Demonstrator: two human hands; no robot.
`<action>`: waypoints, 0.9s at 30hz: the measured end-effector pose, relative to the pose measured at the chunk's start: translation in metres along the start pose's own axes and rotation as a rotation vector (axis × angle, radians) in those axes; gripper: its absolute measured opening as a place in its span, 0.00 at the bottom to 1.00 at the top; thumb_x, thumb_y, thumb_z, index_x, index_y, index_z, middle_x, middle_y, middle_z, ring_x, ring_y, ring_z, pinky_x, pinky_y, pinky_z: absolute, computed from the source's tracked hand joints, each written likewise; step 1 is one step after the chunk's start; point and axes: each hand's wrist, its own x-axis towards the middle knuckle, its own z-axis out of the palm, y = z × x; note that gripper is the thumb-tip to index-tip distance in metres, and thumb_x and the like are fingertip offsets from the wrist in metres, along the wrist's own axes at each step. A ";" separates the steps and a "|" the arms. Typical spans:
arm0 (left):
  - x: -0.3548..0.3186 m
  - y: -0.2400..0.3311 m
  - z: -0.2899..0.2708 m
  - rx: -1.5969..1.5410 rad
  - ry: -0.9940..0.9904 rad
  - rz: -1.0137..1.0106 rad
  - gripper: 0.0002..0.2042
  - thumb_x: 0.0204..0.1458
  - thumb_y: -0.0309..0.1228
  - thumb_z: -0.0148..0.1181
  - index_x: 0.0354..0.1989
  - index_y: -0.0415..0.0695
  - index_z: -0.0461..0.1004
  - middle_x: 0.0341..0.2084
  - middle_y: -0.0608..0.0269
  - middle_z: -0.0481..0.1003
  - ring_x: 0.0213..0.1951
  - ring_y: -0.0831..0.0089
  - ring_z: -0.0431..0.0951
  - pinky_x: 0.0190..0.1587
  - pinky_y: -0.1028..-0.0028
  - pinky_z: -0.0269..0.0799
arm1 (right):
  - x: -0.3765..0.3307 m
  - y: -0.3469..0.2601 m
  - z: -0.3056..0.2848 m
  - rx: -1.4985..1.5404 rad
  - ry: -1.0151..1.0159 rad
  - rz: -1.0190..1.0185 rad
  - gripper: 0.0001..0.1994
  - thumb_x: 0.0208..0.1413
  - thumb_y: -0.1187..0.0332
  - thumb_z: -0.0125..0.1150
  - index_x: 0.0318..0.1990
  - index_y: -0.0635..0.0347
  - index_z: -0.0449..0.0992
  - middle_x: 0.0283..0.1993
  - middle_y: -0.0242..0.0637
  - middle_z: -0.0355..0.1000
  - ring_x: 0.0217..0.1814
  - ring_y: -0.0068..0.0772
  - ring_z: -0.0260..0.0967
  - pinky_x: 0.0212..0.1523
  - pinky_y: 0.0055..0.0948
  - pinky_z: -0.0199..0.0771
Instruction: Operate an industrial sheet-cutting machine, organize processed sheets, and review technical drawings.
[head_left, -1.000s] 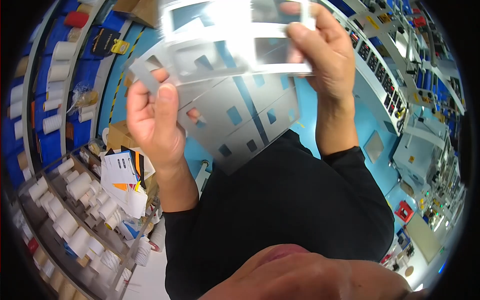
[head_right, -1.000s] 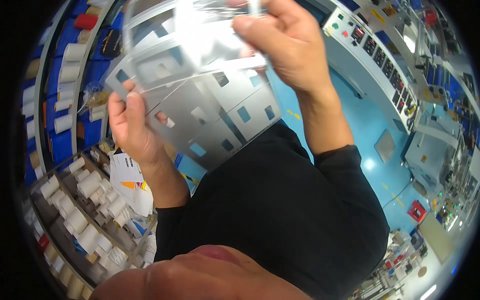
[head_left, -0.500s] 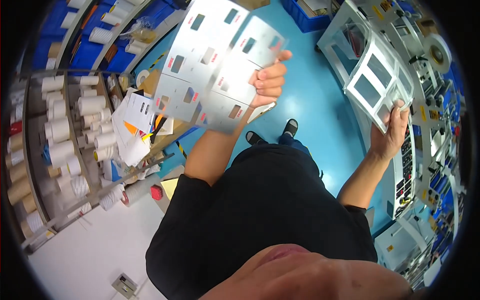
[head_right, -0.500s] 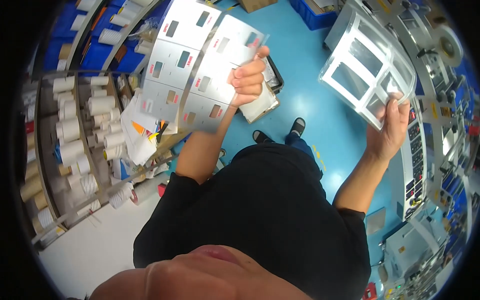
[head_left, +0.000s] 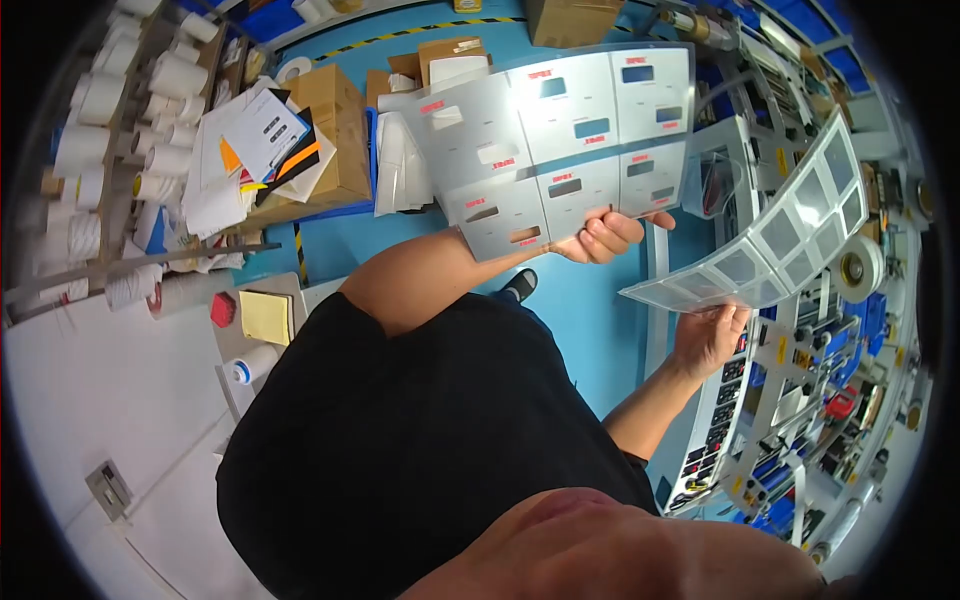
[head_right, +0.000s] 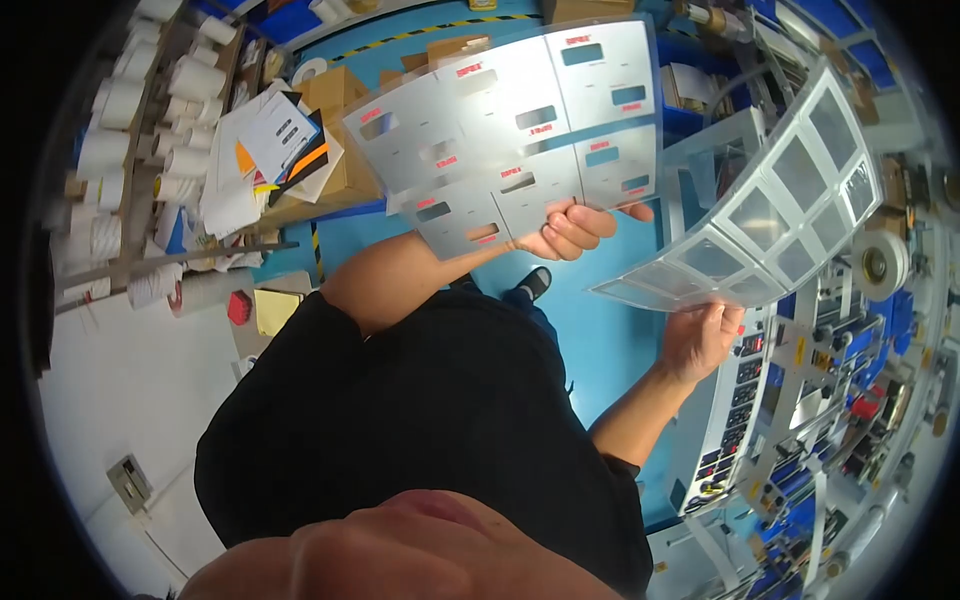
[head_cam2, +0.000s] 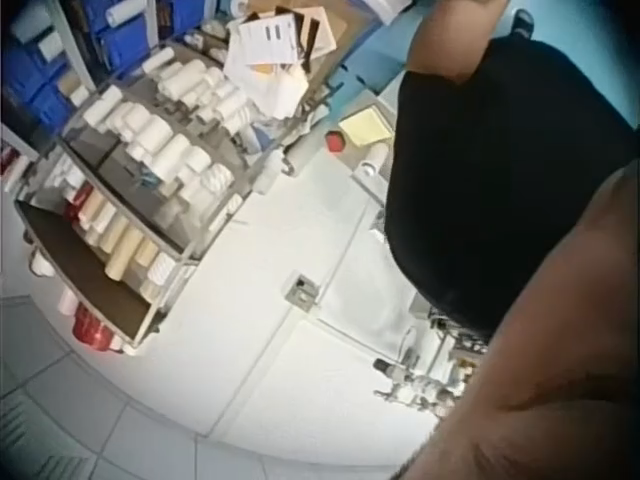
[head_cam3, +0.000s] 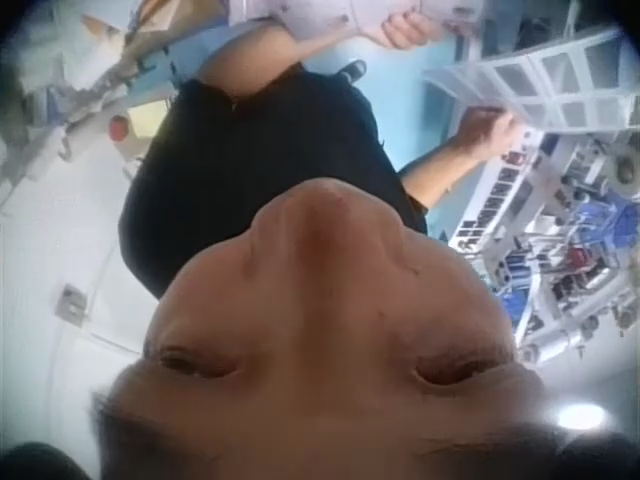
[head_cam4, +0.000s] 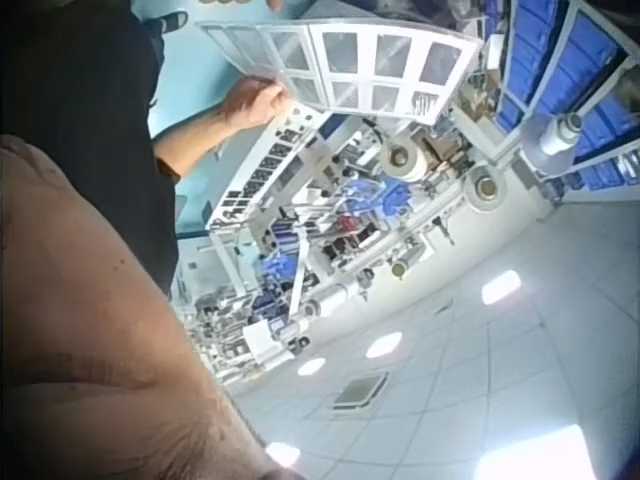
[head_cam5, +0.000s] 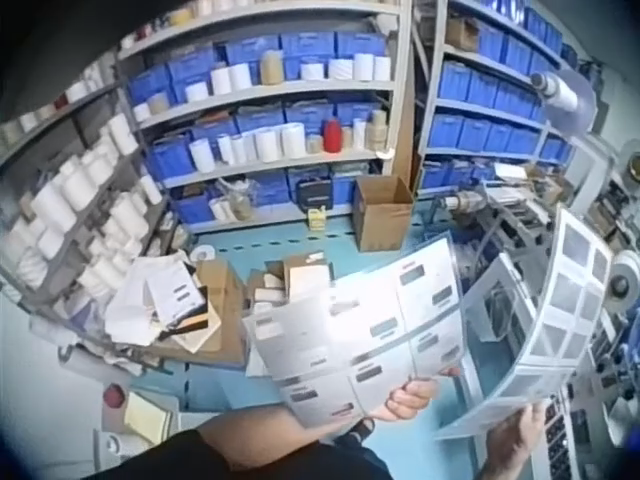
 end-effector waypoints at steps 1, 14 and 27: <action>-0.002 -0.002 0.001 -0.010 0.017 -0.004 0.44 0.52 0.66 0.38 0.57 0.28 0.58 0.21 0.65 0.62 0.20 0.80 0.62 0.19 0.80 0.59 | 0.001 0.001 0.001 -0.011 0.025 0.019 0.14 0.62 0.74 0.47 0.54 0.64 0.63 0.55 0.41 0.68 0.57 0.30 0.65 0.62 0.33 0.59; -0.011 -0.048 -0.035 -0.040 0.280 -0.247 0.37 0.54 0.59 0.43 0.52 0.30 0.64 0.25 0.59 0.66 0.19 0.76 0.62 0.20 0.80 0.61 | 0.019 0.024 0.025 -0.275 0.097 0.123 0.15 0.58 0.74 0.52 0.53 0.64 0.66 0.56 0.42 0.66 0.55 0.32 0.62 0.59 0.37 0.58; -0.037 -0.030 0.060 1.064 0.537 0.382 0.35 0.60 0.58 0.24 0.44 0.37 0.69 0.25 0.56 0.74 0.18 0.79 0.68 0.23 0.78 0.66 | 0.011 0.015 0.018 -0.324 0.273 -0.165 0.10 0.57 0.72 0.57 0.44 0.63 0.69 0.46 0.38 0.72 0.50 0.31 0.68 0.58 0.32 0.62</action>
